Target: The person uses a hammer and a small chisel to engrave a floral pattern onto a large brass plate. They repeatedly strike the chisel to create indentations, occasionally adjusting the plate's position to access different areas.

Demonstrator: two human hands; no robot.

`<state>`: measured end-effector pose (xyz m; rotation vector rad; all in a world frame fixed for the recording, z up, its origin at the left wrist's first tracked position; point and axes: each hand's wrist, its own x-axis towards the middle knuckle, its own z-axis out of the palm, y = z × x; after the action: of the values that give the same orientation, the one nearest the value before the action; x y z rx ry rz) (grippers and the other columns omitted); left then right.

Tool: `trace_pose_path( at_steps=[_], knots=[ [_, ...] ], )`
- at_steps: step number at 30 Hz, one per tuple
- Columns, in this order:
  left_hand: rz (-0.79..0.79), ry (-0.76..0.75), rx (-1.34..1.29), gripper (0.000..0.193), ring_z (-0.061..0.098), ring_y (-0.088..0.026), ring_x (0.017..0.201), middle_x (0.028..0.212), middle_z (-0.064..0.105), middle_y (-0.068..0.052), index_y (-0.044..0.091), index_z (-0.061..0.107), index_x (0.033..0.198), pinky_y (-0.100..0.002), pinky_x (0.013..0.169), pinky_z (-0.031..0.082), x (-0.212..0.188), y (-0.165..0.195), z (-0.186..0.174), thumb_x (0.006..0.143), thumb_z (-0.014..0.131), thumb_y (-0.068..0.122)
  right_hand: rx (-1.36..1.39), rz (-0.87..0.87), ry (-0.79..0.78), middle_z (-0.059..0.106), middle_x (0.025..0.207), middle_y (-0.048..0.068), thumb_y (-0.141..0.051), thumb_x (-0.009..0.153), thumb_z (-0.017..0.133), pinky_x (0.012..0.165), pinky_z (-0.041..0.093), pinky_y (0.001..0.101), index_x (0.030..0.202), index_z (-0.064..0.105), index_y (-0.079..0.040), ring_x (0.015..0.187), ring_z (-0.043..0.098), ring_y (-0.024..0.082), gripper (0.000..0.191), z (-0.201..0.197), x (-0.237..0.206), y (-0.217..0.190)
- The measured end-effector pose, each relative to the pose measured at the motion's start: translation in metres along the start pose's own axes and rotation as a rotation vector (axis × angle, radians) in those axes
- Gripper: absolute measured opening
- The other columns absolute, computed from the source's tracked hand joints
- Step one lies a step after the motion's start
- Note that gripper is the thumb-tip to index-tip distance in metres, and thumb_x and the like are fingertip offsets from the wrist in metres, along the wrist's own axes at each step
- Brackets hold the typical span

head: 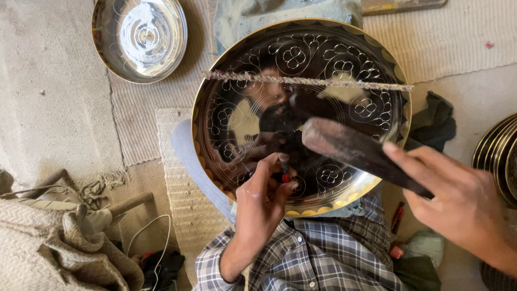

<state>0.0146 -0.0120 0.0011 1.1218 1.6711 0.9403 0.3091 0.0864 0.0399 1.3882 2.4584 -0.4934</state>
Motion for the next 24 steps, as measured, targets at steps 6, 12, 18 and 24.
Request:
trace_pose_path(
  at_steps=[6,12,18,24],
  knots=[
    [0.043,0.056,0.001,0.046,0.073,-0.013,0.064,0.102,0.080,-0.009,-0.001,0.058,0.130,-0.028,0.057,0.061,-0.005,-0.002,0.003,0.087,0.073,-0.004,0.092,-0.155,-0.155,0.066,0.106,0.000,-0.015,0.080,0.076,0.054,0.062,0.0265,0.165,0.028,-0.046,0.058,0.062,0.015,0.102,-0.038,0.039,-0.016],
    [0.045,0.198,0.099,0.042,0.078,-0.017,0.072,0.094,0.077,-0.012,-0.006,0.049,0.120,-0.029,0.058,0.064,-0.014,-0.007,0.011,0.090,0.076,0.002,-0.282,-0.203,-0.467,0.057,0.094,-0.008,-0.014,0.090,0.064,0.058,0.059,0.0196,0.162,0.014,-0.054,0.060,0.057,0.008,0.096,-0.069,0.070,-0.033],
    [0.034,0.183,0.121,0.042,0.076,-0.018,0.068,0.089,0.074,-0.012,-0.005,0.043,0.113,-0.030,0.054,0.060,-0.013,-0.007,0.009,0.089,0.077,0.002,-0.332,-0.291,-0.469,0.057,0.093,-0.009,-0.004,0.085,0.061,0.054,0.061,0.0220,0.158,0.014,-0.058,0.060,0.059,0.009,0.103,-0.094,0.088,-0.054],
    [0.013,0.160,-0.058,0.045,0.074,-0.017,0.067,0.089,0.073,-0.013,-0.005,0.042,0.114,-0.029,0.053,0.058,-0.010,-0.006,0.011,0.088,0.079,0.000,-0.409,-0.267,-0.448,0.060,0.091,-0.008,-0.003,0.084,0.062,0.053,0.060,0.0228,0.158,0.015,-0.056,0.056,0.060,0.009,0.102,-0.099,0.091,-0.055]
  ],
)
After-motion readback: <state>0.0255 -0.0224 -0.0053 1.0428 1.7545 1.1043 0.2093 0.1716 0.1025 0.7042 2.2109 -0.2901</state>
